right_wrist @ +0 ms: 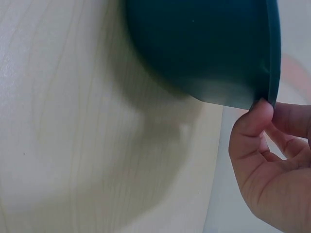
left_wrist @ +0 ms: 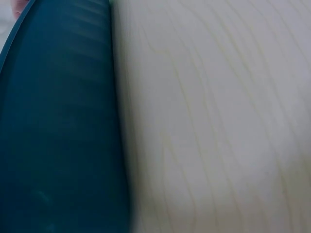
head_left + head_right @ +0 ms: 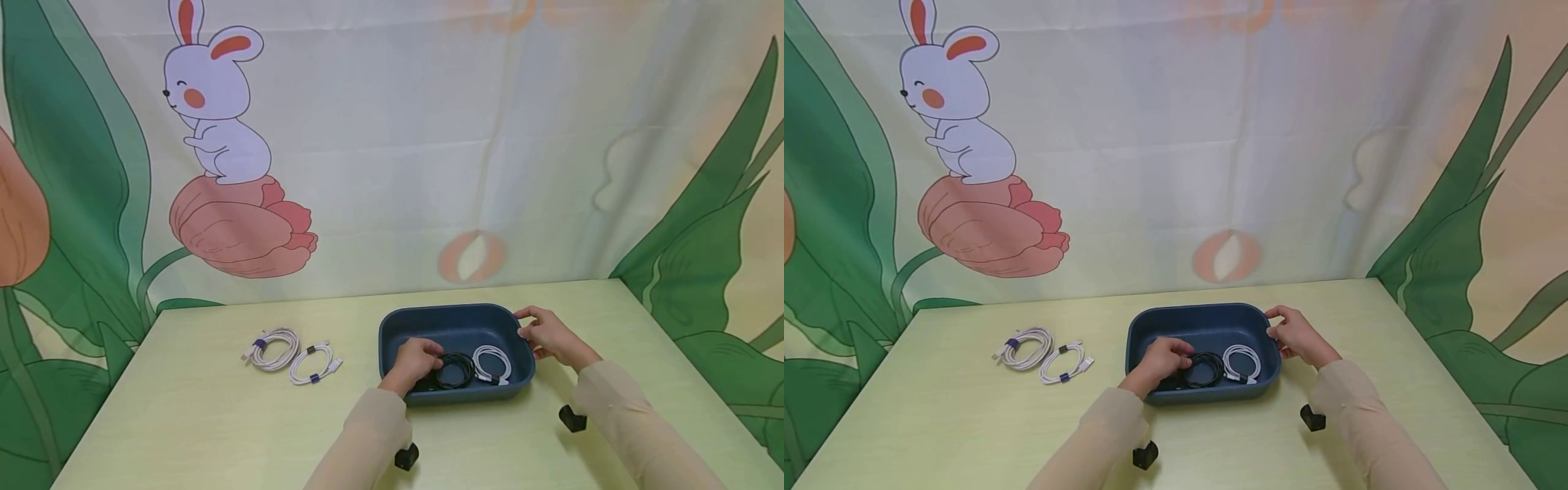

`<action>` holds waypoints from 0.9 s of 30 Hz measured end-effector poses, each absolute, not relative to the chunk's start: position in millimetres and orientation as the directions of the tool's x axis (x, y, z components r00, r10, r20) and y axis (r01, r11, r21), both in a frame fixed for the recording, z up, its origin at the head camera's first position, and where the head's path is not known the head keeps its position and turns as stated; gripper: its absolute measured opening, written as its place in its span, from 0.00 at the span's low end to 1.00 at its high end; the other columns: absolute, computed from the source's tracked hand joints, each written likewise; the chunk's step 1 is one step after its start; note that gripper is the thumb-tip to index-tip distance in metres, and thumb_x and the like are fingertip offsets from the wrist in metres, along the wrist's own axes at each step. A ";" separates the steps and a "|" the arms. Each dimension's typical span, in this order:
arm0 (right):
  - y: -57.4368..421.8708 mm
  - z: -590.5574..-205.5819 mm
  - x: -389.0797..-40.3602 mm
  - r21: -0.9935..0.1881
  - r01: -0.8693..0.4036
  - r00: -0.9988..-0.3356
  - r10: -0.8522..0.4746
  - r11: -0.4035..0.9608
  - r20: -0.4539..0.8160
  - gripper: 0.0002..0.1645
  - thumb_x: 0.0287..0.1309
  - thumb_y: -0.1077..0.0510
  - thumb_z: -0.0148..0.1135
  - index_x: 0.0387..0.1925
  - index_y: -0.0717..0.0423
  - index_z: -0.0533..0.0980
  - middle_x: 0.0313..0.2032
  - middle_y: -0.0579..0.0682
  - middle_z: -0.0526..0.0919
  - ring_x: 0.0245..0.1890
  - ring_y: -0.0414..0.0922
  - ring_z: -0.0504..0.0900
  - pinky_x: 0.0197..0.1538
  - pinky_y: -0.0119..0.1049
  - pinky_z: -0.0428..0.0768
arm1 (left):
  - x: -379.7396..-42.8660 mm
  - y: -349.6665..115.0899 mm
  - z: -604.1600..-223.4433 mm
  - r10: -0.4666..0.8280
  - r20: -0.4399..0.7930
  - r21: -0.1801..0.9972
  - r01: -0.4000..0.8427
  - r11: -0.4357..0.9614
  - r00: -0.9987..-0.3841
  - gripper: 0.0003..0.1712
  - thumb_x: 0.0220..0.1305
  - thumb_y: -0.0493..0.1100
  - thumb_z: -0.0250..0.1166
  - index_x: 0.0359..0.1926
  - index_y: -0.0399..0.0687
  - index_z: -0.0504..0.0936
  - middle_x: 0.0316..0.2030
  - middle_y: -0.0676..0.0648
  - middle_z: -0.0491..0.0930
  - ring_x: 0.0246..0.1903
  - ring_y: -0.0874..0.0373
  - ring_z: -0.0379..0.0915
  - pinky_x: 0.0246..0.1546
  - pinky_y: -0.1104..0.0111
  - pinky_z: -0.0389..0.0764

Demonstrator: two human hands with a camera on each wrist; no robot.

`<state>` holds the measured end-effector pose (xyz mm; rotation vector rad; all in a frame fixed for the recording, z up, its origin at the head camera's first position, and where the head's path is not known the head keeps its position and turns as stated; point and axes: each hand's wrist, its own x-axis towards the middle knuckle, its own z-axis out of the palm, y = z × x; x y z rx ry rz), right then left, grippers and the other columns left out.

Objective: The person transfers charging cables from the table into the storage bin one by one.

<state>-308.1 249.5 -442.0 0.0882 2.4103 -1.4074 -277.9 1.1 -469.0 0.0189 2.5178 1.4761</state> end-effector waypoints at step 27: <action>249.5 -445.0 -309.3 -0.838 0.216 -0.940 -0.126 0.501 -0.318 0.24 0.59 0.65 0.45 0.58 0.60 0.57 0.29 0.53 0.71 0.19 0.43 0.70 0.21 0.31 0.72 | -281.6 -10.9 -455.9 0.179 -0.163 0.921 -0.084 0.381 -0.970 0.13 0.54 0.31 0.59 0.43 0.36 0.78 0.32 0.43 0.80 0.30 0.57 0.73 0.32 0.65 0.77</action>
